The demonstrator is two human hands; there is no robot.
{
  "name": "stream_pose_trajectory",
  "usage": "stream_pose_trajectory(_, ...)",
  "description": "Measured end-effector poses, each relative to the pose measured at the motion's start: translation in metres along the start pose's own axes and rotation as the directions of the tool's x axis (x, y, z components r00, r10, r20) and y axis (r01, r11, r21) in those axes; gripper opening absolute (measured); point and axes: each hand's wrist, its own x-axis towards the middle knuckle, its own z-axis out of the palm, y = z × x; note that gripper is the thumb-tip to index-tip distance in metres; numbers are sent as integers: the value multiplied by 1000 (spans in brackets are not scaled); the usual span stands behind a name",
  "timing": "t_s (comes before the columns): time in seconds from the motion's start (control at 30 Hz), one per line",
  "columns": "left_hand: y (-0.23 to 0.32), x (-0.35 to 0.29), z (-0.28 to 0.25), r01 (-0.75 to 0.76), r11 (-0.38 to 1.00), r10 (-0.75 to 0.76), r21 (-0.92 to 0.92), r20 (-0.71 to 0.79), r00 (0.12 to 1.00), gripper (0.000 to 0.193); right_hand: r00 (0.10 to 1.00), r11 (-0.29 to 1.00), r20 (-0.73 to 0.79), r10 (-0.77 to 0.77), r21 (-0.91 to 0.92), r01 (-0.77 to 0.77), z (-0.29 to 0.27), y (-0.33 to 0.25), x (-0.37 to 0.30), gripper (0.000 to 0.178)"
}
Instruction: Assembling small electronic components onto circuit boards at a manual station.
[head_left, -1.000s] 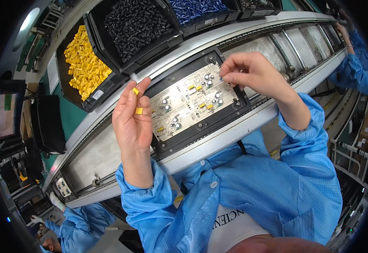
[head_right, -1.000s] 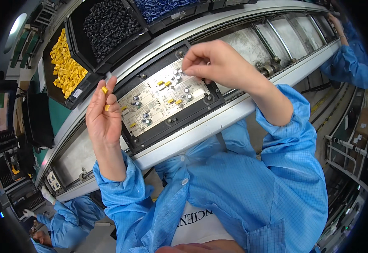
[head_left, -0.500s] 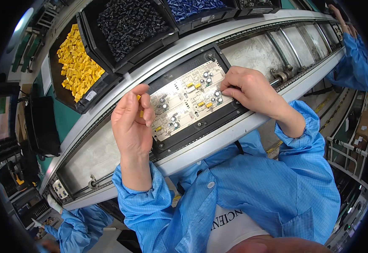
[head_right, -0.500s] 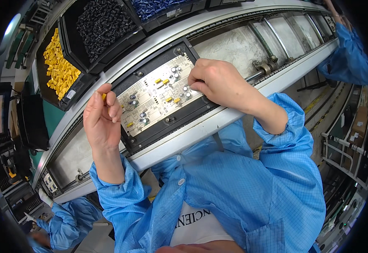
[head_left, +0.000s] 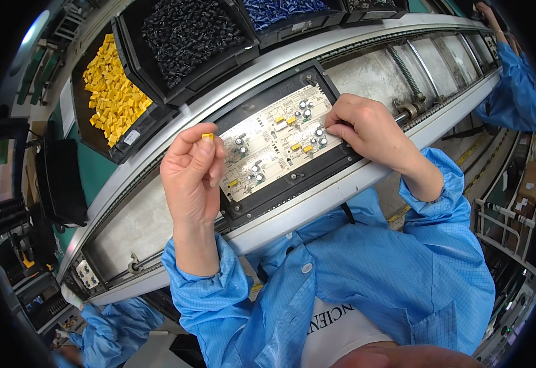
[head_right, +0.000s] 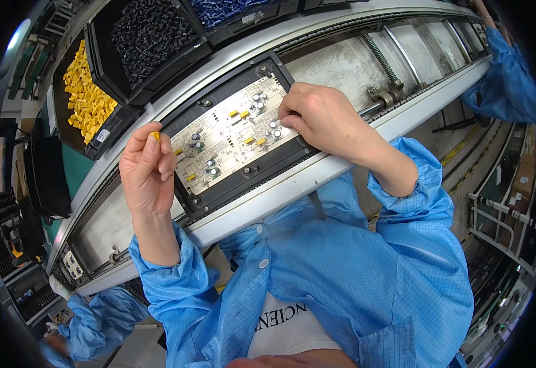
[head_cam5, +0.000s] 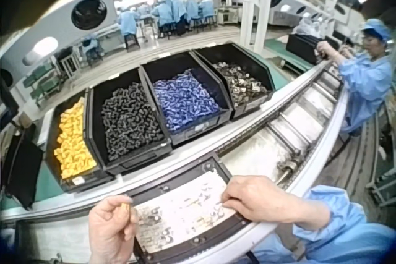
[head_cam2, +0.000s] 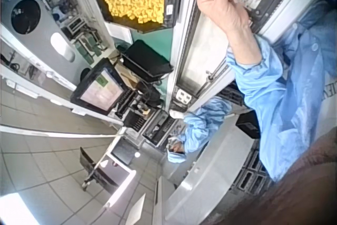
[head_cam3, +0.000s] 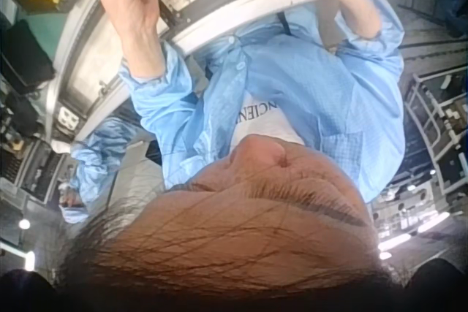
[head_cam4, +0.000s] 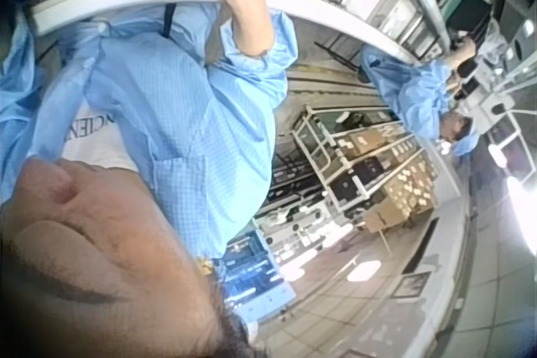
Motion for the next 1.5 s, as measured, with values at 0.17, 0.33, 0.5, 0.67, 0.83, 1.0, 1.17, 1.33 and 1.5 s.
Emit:
stream_pose_trajectory(0.17, 4, 2, 4, -20, 1000, 20, 21, 9, 1000, 20, 1000, 1000, 0, 15, -1, -15, 0, 0, -2, 7)
stream_pose_trajectory(0.33, 5, 0, 8, -13, 990, 11, 139, 19, 1000, 21, 1000, 1000, -14, 4, 21, -3, 3, 2, -3, 10)
stream_pose_trajectory(0.5, 14, -2, 10, 14, 952, -5, 306, -29, 1000, 18, 998, 998, 68, -15, 68, 11, -12, 4, 3, 15)
stream_pose_trajectory(0.67, 7, 1, 11, -105, 611, 174, 784, -4, 985, 10, 994, 990, -112, -11, 138, 27, -39, 14, 44, 19)
stream_pose_trajectory(0.83, 1, 8, 5, -266, 233, 257, 936, 205, 944, 11, 944, 990, -315, -98, -130, 59, -64, 19, 142, 17)
stream_pose_trajectory(1.0, 3, 4, 4, -134, 73, 166, 988, 121, 979, 8, 972, 969, -27, 232, -80, -233, -55, 12, 176, 14)
stream_pose_trajectory(1.17, -1, 5, 13, -222, -2, 227, 975, 217, 949, 7, 973, 996, -230, -3, -83, -16, -43, 41, 179, 9)
stream_pose_trajectory(1.33, -4, 3, 16, -264, -168, 225, 950, 298, 928, 6, 997, 988, -70, 35, -148, -45, -47, 32, 186, 9)
stream_pose_trajectory(1.5, -8, 3, 20, -290, -205, 231, 935, 334, 914, 4, 989, 988, -26, 143, -54, -145, -52, 31, 185, 13)
